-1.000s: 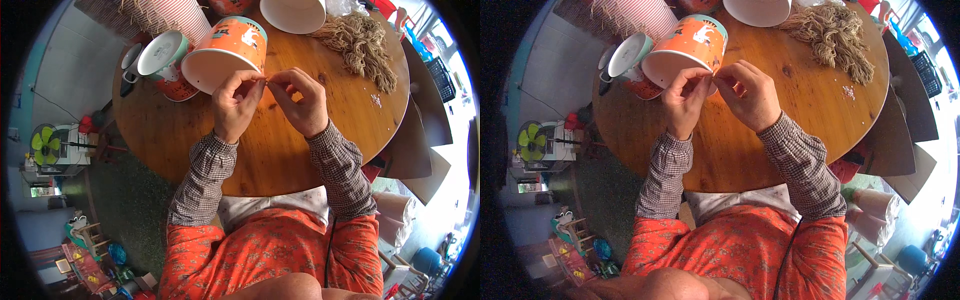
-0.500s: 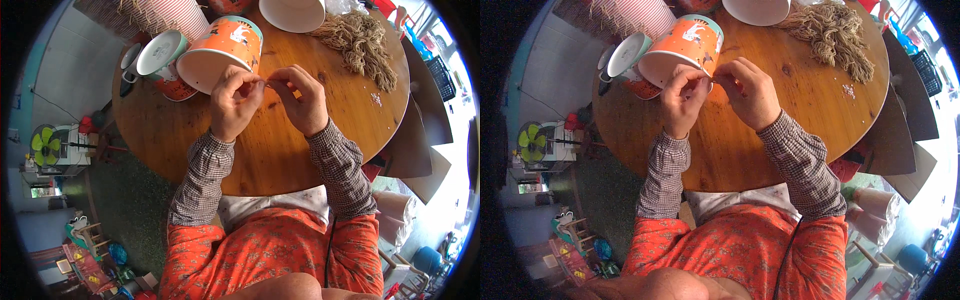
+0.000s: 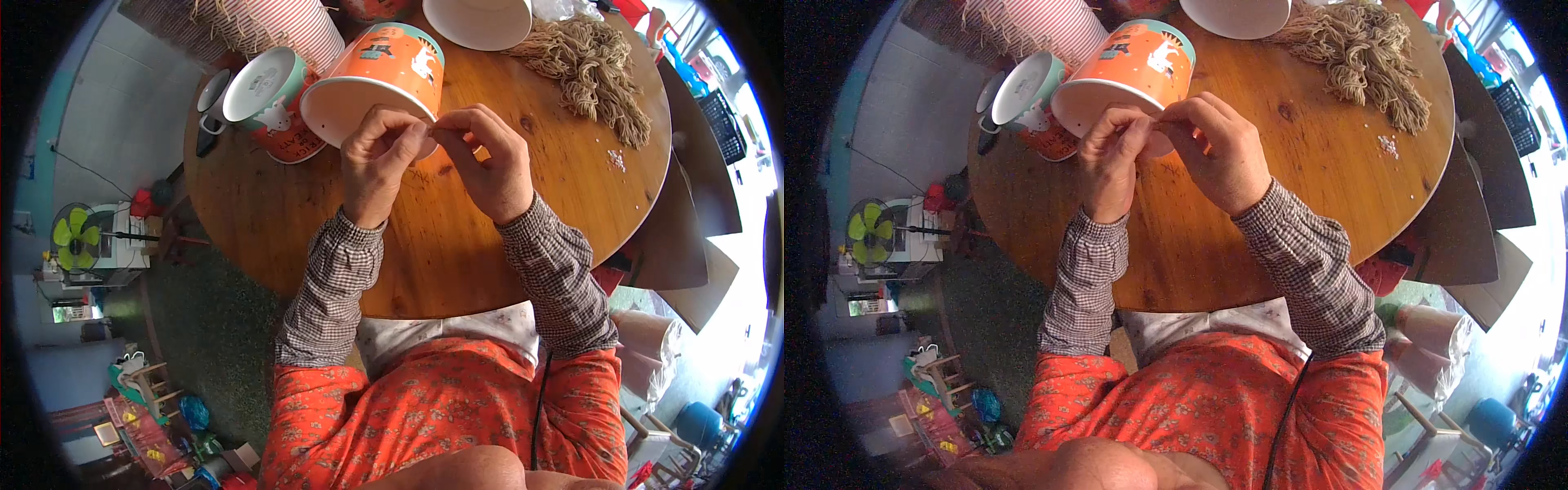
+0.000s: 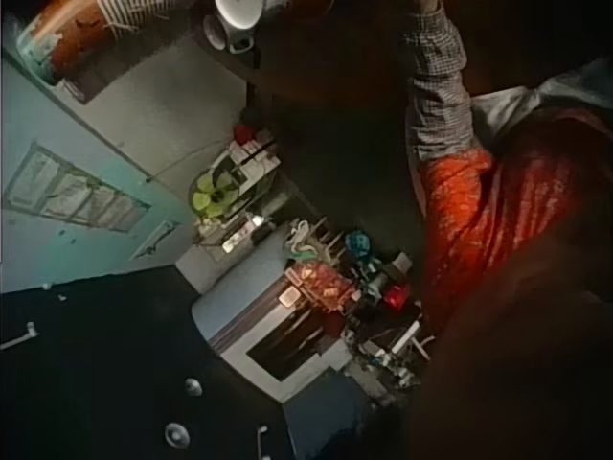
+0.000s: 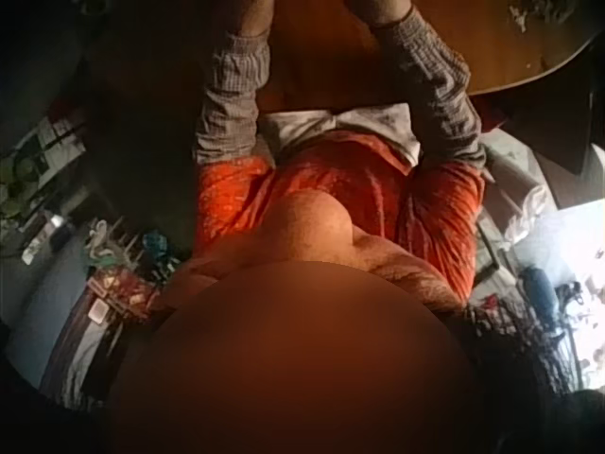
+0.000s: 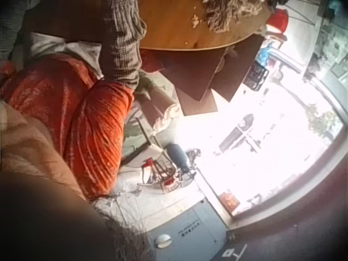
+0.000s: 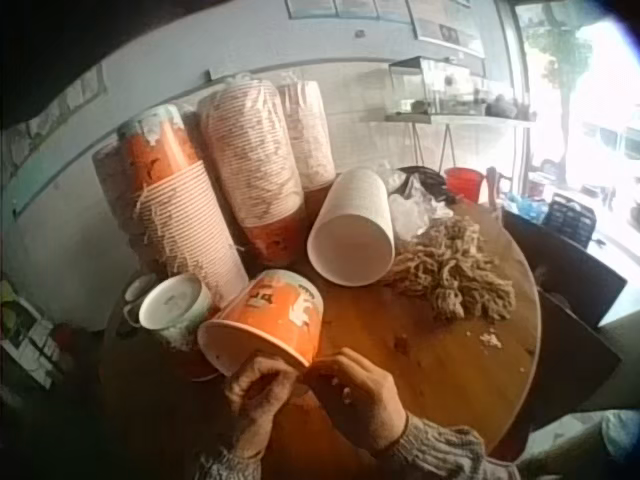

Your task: Attaching string handles to decorative paper bowls.

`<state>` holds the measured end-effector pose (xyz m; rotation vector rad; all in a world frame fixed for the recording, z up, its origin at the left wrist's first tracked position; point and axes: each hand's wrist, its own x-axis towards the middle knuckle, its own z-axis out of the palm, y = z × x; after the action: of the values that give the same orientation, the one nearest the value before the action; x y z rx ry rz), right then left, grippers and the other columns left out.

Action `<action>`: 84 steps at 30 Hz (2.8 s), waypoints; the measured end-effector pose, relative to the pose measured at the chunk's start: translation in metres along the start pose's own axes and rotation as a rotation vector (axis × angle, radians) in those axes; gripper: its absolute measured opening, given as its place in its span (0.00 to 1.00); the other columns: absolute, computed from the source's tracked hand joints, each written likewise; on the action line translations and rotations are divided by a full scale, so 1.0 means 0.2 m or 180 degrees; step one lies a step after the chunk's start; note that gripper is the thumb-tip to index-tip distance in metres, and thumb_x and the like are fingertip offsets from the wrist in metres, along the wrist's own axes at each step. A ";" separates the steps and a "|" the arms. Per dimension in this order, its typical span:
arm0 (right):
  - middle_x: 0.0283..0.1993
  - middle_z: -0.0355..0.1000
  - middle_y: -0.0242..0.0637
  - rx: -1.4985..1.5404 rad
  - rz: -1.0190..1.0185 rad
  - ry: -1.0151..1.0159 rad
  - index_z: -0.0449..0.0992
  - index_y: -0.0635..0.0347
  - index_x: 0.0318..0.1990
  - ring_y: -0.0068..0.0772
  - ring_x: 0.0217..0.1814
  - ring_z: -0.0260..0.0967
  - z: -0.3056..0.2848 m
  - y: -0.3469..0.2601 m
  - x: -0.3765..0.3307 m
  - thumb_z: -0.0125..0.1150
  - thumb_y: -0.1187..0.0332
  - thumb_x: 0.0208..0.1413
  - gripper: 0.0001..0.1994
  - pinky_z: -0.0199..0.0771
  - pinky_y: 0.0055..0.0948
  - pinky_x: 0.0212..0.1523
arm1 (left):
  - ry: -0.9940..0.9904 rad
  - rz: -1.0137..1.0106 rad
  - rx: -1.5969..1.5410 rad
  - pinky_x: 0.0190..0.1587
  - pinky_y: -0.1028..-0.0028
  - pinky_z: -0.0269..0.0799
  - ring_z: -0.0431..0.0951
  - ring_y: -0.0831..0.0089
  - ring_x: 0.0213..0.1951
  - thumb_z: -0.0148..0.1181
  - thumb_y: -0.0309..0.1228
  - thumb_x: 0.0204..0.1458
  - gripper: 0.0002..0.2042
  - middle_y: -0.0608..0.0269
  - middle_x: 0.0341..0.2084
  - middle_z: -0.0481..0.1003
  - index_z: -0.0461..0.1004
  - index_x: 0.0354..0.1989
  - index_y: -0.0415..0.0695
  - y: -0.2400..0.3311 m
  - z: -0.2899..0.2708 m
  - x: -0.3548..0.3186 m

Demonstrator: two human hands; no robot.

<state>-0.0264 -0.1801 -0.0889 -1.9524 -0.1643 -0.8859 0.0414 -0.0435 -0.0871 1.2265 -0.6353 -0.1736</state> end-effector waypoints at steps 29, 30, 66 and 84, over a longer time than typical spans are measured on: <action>0.35 0.75 0.33 0.0280 -0.0023 0.0252 0.79 0.61 0.38 0.24 0.34 0.74 0.00 0.01 0.00 0.65 0.75 0.51 0.06 0.74 0.22 0.32 | -0.0403 -0.0915 -0.1326 0.38 0.80 0.68 0.71 0.80 0.32 0.62 0.29 0.55 0.07 0.67 0.31 0.77 0.78 0.38 0.39 -0.04 -0.07 0.01; 0.35 0.75 0.33 0.0282 -0.0025 0.0250 0.79 0.61 0.38 0.24 0.34 0.74 0.00 0.01 0.00 0.65 0.75 0.51 0.06 0.74 0.22 0.32 | -0.0371 -0.0787 -0.1119 0.38 0.80 0.69 0.72 0.81 0.32 0.62 0.28 0.55 0.07 0.66 0.31 0.77 0.77 0.39 0.39 -0.03 -0.05 0.01; 0.26 0.70 0.29 0.0940 0.0885 -0.0117 0.69 0.62 0.42 0.14 0.22 0.65 -0.02 -0.03 0.00 0.51 0.73 0.63 0.04 0.68 0.17 0.22 | -0.0424 0.0829 0.1334 0.31 0.80 0.69 0.72 0.82 0.28 0.62 0.22 0.52 0.07 0.68 0.28 0.72 0.75 0.39 0.40 -0.05 -0.01 0.01; 0.25 0.66 0.30 0.2336 0.0478 0.0149 0.63 0.64 0.47 0.15 0.21 0.62 -0.10 -0.06 -0.01 0.52 0.78 0.58 0.10 0.62 0.15 0.20 | 0.0109 0.2701 0.3728 0.42 0.66 0.66 0.73 0.68 0.36 0.65 0.26 0.43 0.08 0.69 0.31 0.71 0.74 0.33 0.50 -0.05 -0.18 0.13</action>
<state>-0.0440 -0.1898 -0.0757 -1.2411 -0.2681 -0.6462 0.0844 -0.0302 -0.0936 1.9097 -1.2413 1.0671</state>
